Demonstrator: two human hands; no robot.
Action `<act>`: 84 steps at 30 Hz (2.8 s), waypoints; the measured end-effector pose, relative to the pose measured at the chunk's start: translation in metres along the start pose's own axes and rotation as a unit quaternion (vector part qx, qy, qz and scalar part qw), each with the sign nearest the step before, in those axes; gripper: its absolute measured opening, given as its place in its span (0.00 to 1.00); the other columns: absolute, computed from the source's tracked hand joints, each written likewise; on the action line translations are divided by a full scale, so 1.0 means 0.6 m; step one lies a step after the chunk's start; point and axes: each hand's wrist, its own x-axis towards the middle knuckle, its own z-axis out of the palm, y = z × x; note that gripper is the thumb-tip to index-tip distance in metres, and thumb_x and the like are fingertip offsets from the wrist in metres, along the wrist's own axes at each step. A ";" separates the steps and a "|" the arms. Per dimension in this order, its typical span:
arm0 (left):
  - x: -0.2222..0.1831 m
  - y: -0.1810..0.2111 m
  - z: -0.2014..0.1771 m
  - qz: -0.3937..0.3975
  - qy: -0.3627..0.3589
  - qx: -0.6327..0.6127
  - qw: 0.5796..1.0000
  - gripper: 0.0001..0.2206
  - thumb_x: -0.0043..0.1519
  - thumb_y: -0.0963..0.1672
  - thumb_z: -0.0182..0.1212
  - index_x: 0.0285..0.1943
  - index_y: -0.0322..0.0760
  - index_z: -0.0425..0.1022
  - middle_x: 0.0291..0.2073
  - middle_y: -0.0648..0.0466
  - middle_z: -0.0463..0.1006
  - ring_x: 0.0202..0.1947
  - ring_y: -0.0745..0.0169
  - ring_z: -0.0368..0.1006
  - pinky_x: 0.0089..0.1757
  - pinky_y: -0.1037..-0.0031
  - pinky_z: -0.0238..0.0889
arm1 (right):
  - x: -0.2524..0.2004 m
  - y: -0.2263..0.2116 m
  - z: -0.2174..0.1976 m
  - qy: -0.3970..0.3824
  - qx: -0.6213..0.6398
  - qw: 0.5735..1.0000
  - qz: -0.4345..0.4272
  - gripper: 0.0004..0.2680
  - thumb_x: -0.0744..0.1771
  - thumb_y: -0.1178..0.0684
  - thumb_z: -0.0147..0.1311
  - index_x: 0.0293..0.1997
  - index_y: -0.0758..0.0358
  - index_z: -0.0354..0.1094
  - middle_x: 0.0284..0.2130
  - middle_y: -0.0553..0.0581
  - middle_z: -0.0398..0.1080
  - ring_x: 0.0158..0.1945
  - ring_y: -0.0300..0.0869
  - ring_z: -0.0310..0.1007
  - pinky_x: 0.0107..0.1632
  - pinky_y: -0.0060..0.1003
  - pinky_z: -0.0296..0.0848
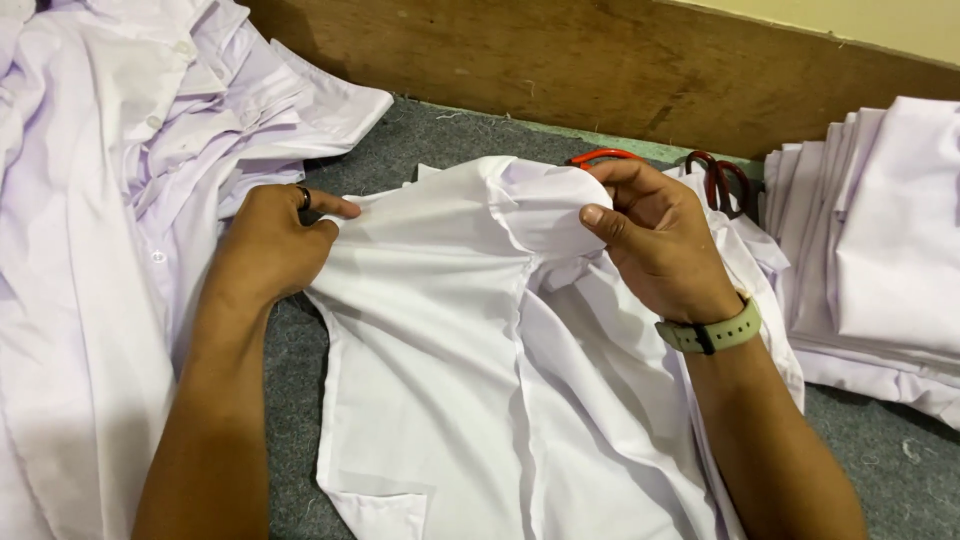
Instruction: Trimming loose threads from white shirts using scissors in a garment factory finishing area.
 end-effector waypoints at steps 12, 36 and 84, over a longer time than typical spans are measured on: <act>-0.007 -0.016 0.056 0.281 0.193 0.142 0.929 0.12 0.63 0.41 0.58 0.55 0.41 0.80 0.52 0.52 0.77 0.50 0.37 0.69 0.47 0.47 0.63 | -0.011 0.036 -0.007 -0.009 0.139 0.981 0.133 0.07 0.71 0.59 0.50 0.55 0.58 0.66 0.42 0.50 0.73 0.41 0.35 0.73 0.43 0.28 0.71; -0.098 0.058 0.113 0.287 -0.165 -0.230 0.915 0.31 0.61 0.42 0.67 0.72 0.50 0.56 0.29 0.61 0.70 0.31 0.71 0.70 0.35 0.78 0.60 | -0.019 0.041 0.011 -0.015 0.179 0.979 0.101 0.12 0.68 0.63 0.56 0.54 0.58 0.59 0.33 0.56 0.74 0.33 0.37 0.70 0.37 0.31 0.69; -0.066 0.028 0.086 0.340 -0.171 0.172 0.908 0.15 0.59 0.43 0.61 0.55 0.43 0.70 0.56 0.59 0.75 0.61 0.62 0.70 0.57 0.67 0.59 | -0.043 0.093 0.049 -0.087 -0.714 0.619 -0.316 0.03 0.69 0.58 0.52 0.45 0.59 0.71 0.33 0.52 0.73 0.35 0.48 0.70 0.40 0.42 0.64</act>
